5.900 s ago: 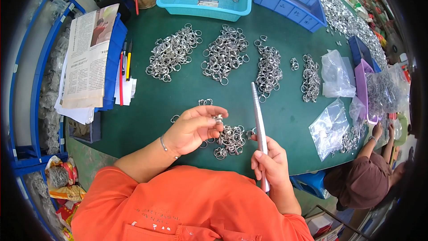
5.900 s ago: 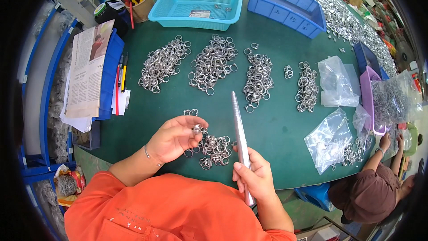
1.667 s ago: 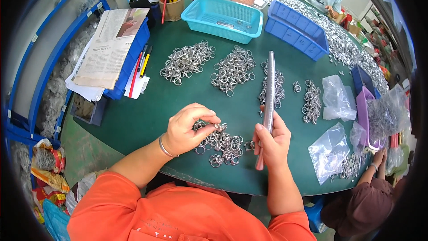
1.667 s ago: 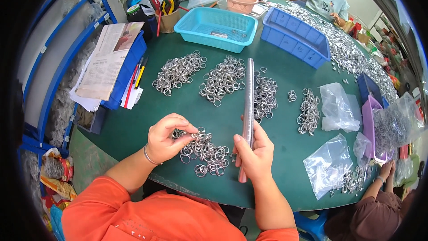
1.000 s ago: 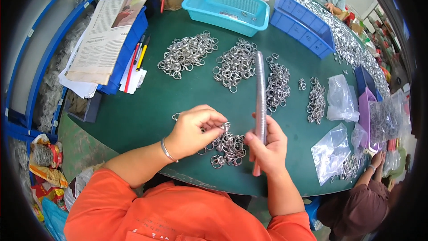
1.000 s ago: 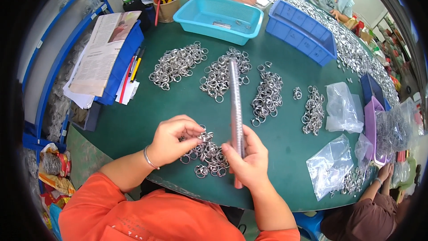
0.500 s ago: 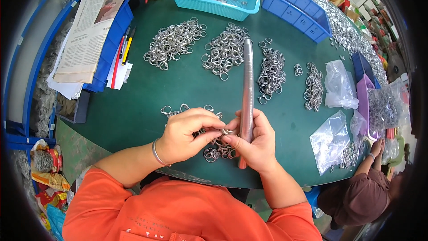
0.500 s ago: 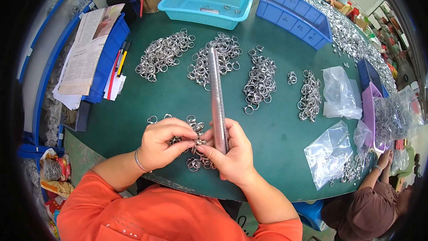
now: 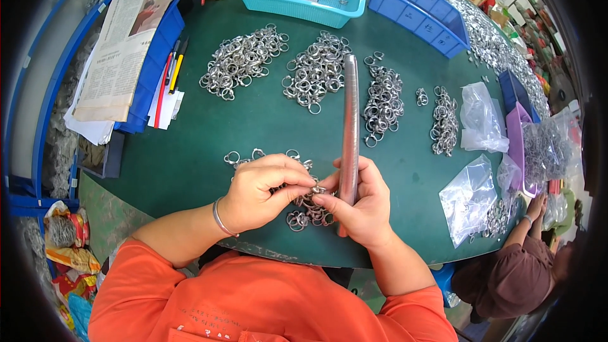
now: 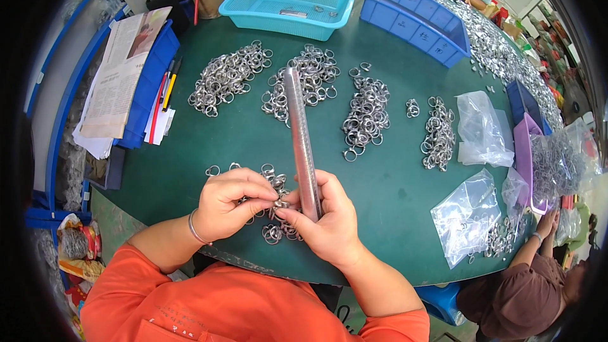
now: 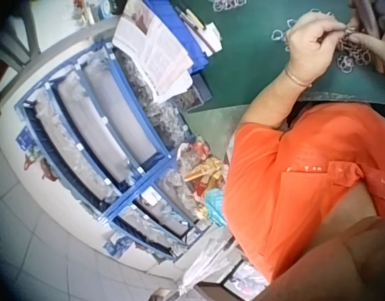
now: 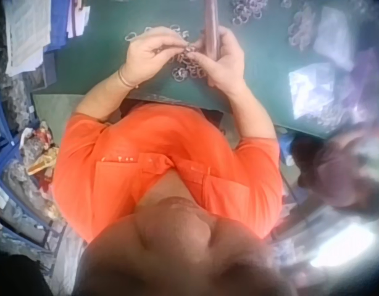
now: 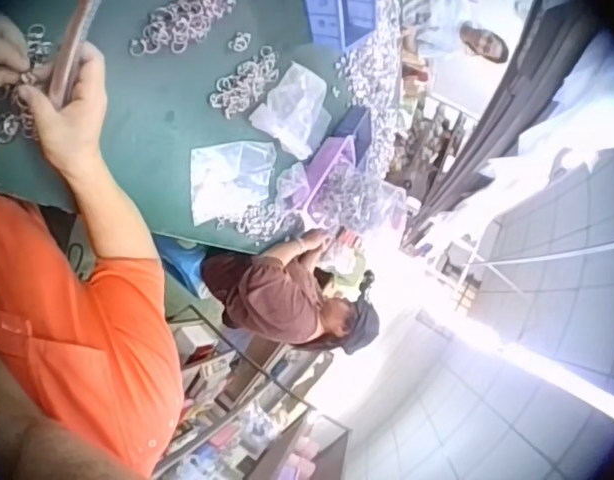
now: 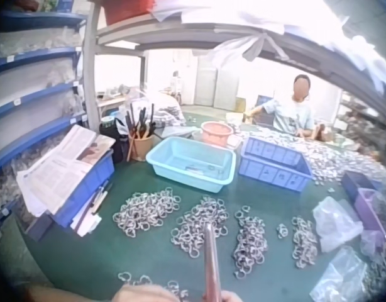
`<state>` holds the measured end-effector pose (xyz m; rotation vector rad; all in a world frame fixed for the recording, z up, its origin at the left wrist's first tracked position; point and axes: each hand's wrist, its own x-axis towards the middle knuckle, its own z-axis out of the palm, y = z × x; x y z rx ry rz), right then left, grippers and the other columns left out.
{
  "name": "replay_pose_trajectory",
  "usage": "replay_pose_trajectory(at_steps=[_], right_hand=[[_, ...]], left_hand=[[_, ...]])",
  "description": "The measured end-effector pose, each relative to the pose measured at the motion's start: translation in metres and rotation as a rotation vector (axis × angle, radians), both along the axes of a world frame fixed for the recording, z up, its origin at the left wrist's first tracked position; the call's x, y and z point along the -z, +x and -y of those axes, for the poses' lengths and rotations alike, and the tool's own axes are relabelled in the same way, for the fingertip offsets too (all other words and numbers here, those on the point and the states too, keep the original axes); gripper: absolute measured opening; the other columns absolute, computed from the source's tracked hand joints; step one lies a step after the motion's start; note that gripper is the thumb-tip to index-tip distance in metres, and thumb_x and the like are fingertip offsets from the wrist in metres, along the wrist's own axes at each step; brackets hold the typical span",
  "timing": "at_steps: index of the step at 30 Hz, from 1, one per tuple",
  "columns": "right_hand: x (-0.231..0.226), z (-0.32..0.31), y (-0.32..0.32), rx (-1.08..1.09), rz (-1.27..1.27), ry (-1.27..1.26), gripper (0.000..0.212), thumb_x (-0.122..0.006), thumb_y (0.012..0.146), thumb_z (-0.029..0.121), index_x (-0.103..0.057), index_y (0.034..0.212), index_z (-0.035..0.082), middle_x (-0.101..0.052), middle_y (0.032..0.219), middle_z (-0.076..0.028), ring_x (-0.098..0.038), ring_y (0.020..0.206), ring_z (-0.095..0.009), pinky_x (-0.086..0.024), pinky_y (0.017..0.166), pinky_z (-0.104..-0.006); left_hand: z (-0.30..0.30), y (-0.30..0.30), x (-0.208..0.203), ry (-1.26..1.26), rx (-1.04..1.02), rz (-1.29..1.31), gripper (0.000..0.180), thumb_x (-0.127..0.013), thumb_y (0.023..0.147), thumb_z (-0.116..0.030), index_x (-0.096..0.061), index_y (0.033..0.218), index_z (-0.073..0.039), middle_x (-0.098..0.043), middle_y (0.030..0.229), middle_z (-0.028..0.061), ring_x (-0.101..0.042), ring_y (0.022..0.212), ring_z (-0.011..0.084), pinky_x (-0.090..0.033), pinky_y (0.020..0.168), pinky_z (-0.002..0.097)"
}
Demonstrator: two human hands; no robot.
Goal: The person holds a metal mandrel and repeatedly slides small metal rings onto it, removing them and placing them into groups on a table.
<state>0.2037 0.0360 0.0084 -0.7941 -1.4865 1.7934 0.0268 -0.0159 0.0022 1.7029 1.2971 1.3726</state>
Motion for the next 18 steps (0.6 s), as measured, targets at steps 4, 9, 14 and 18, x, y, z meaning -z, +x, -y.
replay_pose_trajectory(at_steps=[4, 9, 14, 18], right_hand=[[0.002, 0.0, 0.001, -0.001, 0.01, 0.026, 0.046, -0.067, 0.075, -0.004, -0.04, 0.112, 0.0, -0.059, 0.087, -0.007, -0.058, 0.079, -0.011, -0.049, 0.071, -0.0235], [0.007, 0.0, 0.001, 0.013, 0.011, 0.106, 0.045, -0.068, 0.074, -0.003, -0.041, 0.11, 0.0, -0.06, 0.087, -0.007, -0.059, 0.079, -0.011, -0.049, 0.07, -0.0234], [0.011, -0.001, 0.002, 0.033, 0.051, 0.144, 0.045, -0.069, 0.073, -0.002, -0.043, 0.109, 0.0, -0.061, 0.086, -0.008, -0.06, 0.078, -0.011, -0.05, 0.069, -0.0237], [0.012, 0.0, 0.0, 0.057, 0.061, 0.163, 0.044, -0.07, 0.073, 0.0, -0.045, 0.109, 0.0, -0.062, 0.086, -0.007, -0.06, 0.078, -0.011, -0.05, 0.069, -0.024]], left_hand=[[0.0, 0.0, 0.001, -0.029, 0.003, 0.017, 0.012, -0.067, 0.071, 0.004, -0.065, 0.08, -0.001, -0.063, 0.081, 0.0086, -0.061, 0.072, 0.0171, -0.049, 0.061, 0.0257], [0.001, -0.001, -0.001, -0.059, 0.009, 0.012, 0.012, -0.068, 0.07, 0.004, -0.065, 0.081, -0.001, -0.062, 0.08, 0.0081, -0.06, 0.071, 0.0158, -0.048, 0.06, 0.0251], [0.001, -0.002, 0.001, -0.086, 0.043, 0.048, 0.011, -0.067, 0.073, 0.0, -0.067, 0.084, -0.002, -0.063, 0.08, 0.0075, -0.061, 0.068, 0.015, -0.049, 0.059, 0.0241], [0.004, 0.0, 0.002, -0.174, 0.014, 0.145, 0.011, -0.068, 0.073, -0.001, -0.067, 0.084, -0.001, -0.064, 0.078, 0.0083, -0.062, 0.066, 0.0149, -0.049, 0.058, 0.0243]])
